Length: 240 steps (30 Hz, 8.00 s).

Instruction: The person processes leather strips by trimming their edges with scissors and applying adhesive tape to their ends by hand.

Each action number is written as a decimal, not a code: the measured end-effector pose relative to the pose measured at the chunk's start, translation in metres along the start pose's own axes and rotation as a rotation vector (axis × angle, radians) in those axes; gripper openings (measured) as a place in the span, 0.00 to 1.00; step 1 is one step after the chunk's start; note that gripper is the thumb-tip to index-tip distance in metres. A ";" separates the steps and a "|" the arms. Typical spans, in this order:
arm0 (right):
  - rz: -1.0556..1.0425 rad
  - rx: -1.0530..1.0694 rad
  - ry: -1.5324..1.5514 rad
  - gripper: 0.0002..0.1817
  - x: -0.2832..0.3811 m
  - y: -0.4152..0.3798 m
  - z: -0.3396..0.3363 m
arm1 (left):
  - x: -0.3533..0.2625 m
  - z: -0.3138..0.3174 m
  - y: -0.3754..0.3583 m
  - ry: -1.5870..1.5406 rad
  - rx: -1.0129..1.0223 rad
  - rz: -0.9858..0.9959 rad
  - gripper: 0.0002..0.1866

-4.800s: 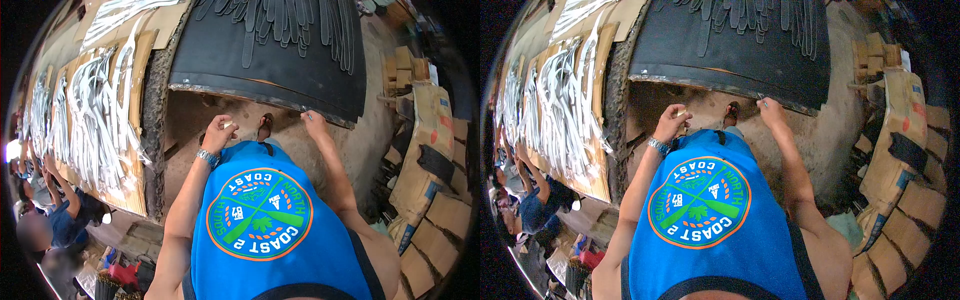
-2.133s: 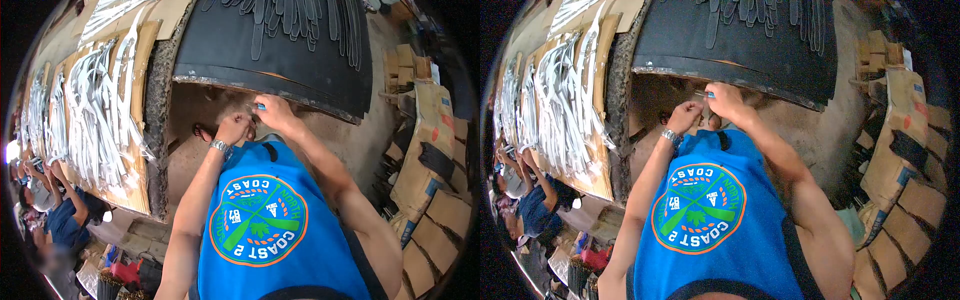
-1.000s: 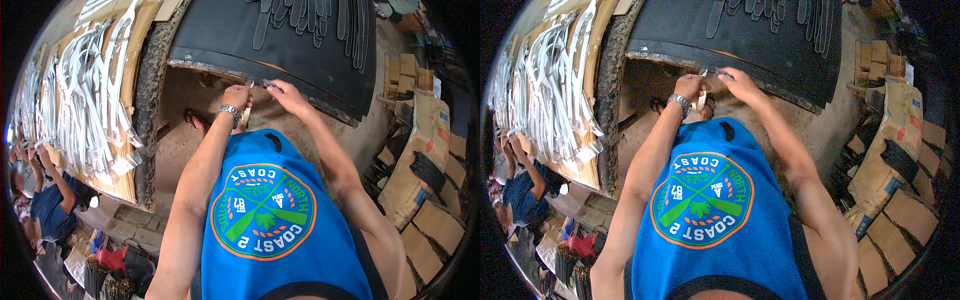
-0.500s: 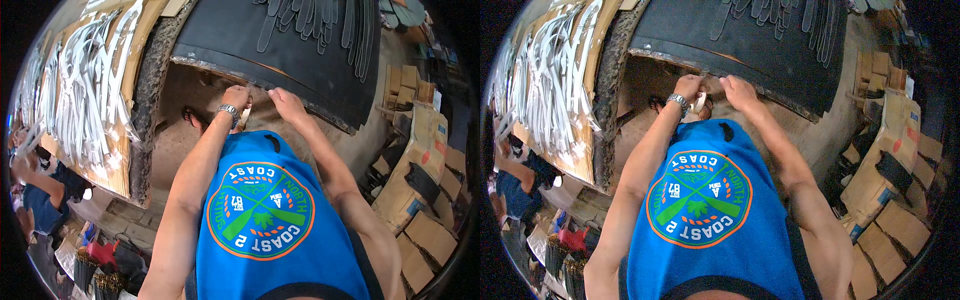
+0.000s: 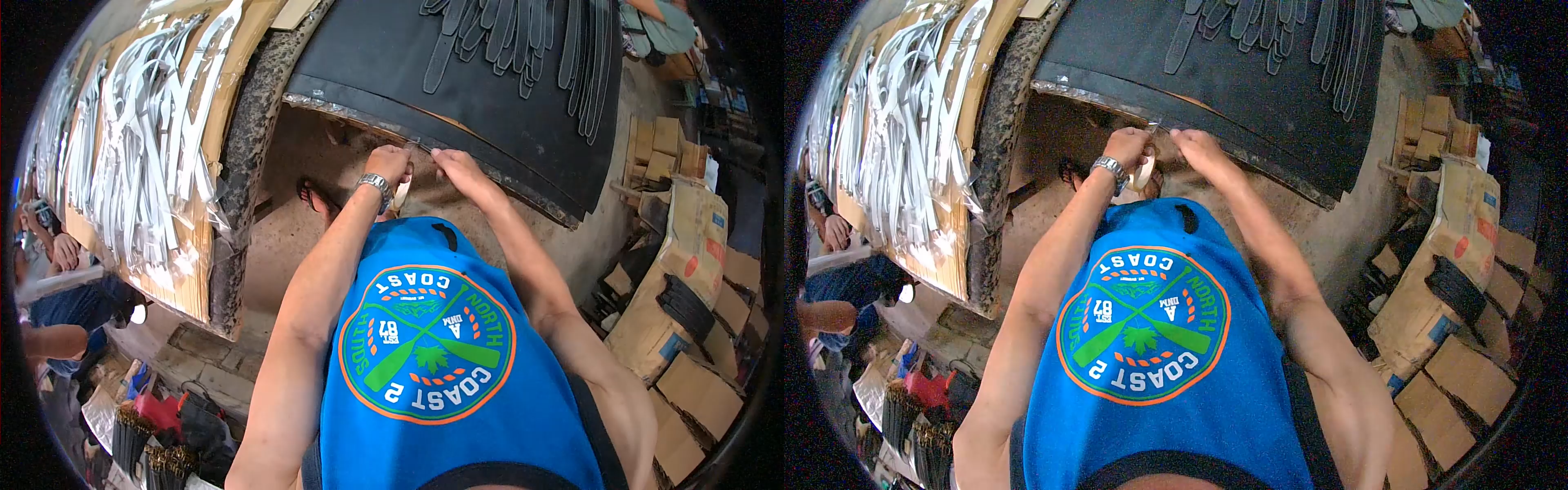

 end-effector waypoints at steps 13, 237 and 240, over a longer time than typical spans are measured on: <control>0.042 0.005 0.136 0.18 0.004 0.007 0.006 | -0.007 0.002 -0.010 -0.006 -0.006 -0.017 0.08; -0.040 0.008 -0.214 0.23 0.055 0.008 0.016 | -0.020 -0.071 0.003 0.628 -0.333 0.174 0.14; -0.089 0.002 0.000 0.25 0.042 -0.004 0.015 | -0.008 -0.074 0.000 0.651 -0.339 0.159 0.17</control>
Point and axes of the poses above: each hand's wrist, its own y-axis towards the middle knuckle, its own z-axis out of the palm, x = y × z, the point moved 10 cm from there along y, towards the middle knuckle, and after that the axes turned 10 degrees about x, right-handed, at the moved point
